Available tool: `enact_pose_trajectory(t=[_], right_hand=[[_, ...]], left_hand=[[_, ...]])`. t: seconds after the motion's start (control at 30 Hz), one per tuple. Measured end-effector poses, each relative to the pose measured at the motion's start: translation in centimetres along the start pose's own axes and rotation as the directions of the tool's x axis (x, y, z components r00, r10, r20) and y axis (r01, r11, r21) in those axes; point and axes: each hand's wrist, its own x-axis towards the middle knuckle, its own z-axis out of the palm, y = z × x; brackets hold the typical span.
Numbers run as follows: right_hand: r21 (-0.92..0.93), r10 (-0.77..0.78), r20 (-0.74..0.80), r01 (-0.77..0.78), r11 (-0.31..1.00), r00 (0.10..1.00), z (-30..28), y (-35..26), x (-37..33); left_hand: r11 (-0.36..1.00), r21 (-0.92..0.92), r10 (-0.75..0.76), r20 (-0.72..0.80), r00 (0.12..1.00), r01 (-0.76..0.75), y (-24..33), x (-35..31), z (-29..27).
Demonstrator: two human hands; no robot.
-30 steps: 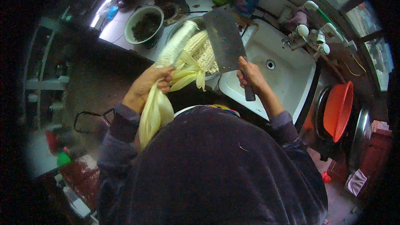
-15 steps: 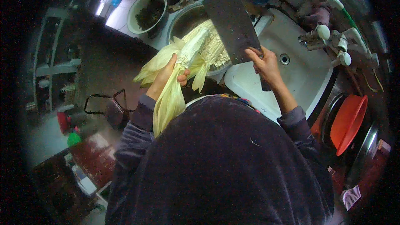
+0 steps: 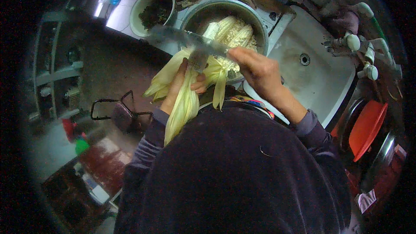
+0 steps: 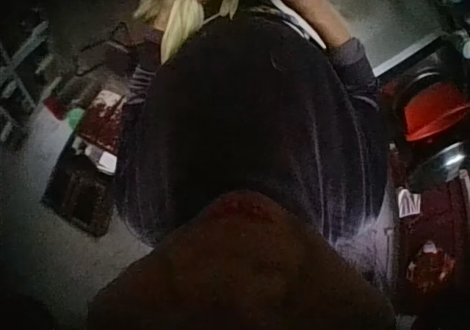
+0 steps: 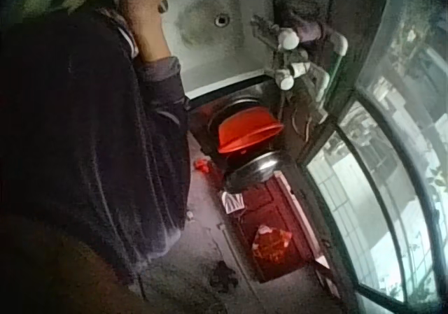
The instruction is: The person sits on the floor and uses a knife to cut kernels off a corn cob into a metal bowl. After finishing, they stand up, move to the sink, and rinse their hands.
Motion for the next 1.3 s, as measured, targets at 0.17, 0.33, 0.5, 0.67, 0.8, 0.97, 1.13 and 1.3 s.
enact_pose_trajectory(t=[0.17, 0.33, 0.5, 0.67, 0.8, 0.97, 1.13, 1.3], right_hand=[[-0.229, -0.04, 0.124, 0.068, 0.971, 0.991, 1.7, -1.8, -2.3], [-0.178, -0.023, 0.075, 0.036, 0.983, 0.997, 2.5, -0.8, -3.9], [-0.157, 0.046, 0.116, -0.027, 0.987, 0.992, 1.7, -1.6, -4.5], [-0.217, 0.109, 0.062, -0.093, 0.972, 0.992, 2.7, -0.1, -3.4], [-0.191, 0.16, 0.051, -0.148, 0.97, 0.986, 3.0, 0.8, -1.8], [-0.166, 0.148, 0.112, -0.128, 0.978, 0.983, 1.8, -1.6, -3.9], [-0.224, 0.144, 0.128, -0.113, 0.968, 0.981, 2.1, -1.0, -3.6], [-0.193, 0.15, 0.052, -0.138, 0.972, 0.987, 3.3, -0.1, -2.8]], left_hand=[[0.978, 0.158, 0.158, -0.108, 0.982, -0.14, -1.0, 0.3, 0.6], [0.945, 0.294, 0.207, -0.199, 0.958, -0.144, -1.9, 0.5, 1.1], [0.914, 0.381, 0.248, -0.25, 0.936, -0.14, -2.2, 0.1, 2.0], [0.905, 0.401, 0.249, -0.235, 0.94, -0.14, -2.8, 1.5, 1.7], [0.917, 0.374, 0.251, -0.275, 0.928, -0.138, -2.4, 1.5, 3.0], [0.917, 0.369, 0.239, -0.206, 0.949, -0.151, -2.2, 1.1, 1.0], [0.9, 0.403, 0.289, -0.262, 0.921, -0.168, -2.7, 1.3, 1.1], [0.966, 0.175, 0.224, -0.219, 0.95, -0.188, -2.5, 1.9, 1.3]])
